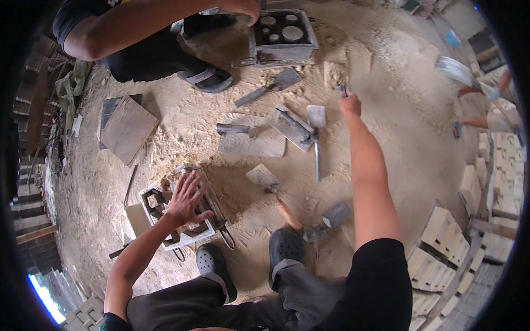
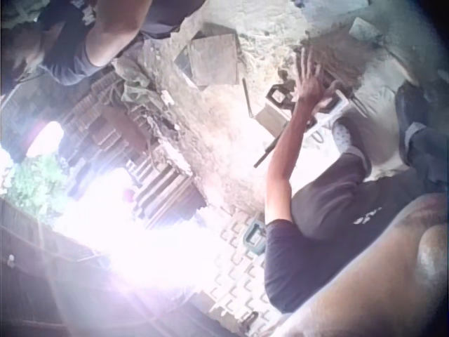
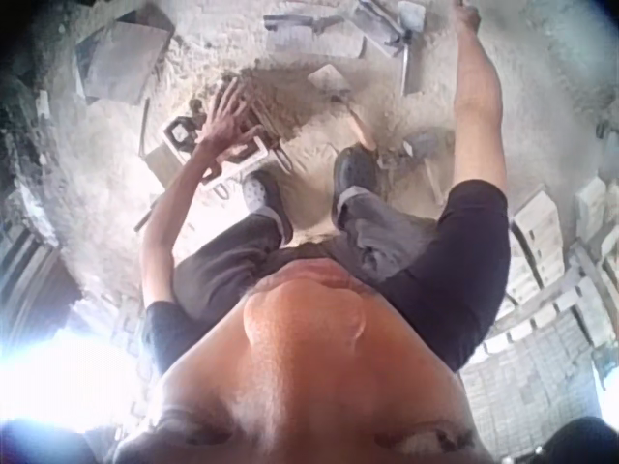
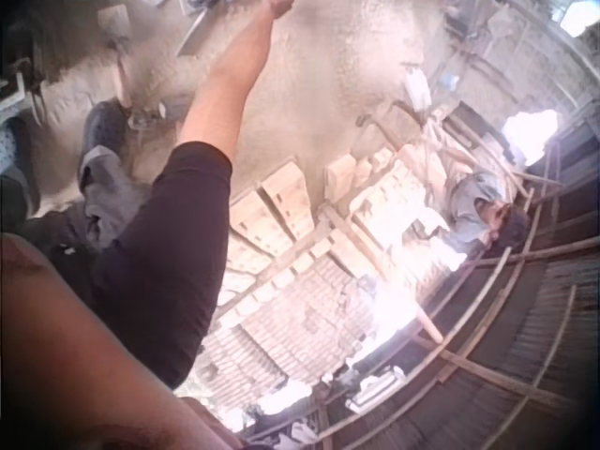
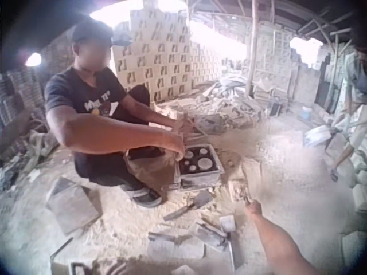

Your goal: The person places small stone blocks into a star-shaped metal mold, applies mortar with a trowel, and levels the surface.

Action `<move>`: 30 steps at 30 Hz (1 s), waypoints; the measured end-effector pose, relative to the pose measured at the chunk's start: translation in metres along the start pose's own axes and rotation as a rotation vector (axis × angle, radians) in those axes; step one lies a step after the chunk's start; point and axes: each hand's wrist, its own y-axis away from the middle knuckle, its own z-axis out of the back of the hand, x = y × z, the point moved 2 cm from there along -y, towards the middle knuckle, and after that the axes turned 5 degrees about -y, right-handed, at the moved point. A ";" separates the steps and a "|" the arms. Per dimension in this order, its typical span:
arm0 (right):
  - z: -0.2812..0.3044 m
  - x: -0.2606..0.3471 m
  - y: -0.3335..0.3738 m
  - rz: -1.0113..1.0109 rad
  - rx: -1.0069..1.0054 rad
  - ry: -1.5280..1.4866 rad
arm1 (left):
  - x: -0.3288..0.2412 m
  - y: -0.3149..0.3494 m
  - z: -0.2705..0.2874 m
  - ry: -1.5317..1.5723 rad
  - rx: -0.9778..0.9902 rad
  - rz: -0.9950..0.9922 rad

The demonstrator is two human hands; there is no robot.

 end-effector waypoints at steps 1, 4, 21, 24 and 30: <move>-0.001 -0.004 0.023 -0.009 0.009 -0.009 | 0.000 0.006 0.000 -0.008 -0.016 0.018; 0.022 -0.036 0.079 -0.066 0.014 -0.012 | -0.014 0.015 -0.005 -0.025 -0.063 0.002; 0.104 -0.064 0.257 0.234 0.233 -0.280 | -0.027 0.144 -0.038 -0.059 -0.138 -0.009; 0.103 -0.032 0.284 0.386 0.283 -0.268 | -0.022 0.157 -0.044 -0.077 -0.220 0.113; 0.076 0.048 0.355 0.380 0.595 -0.436 | -0.012 0.159 -0.044 0.047 -0.354 0.543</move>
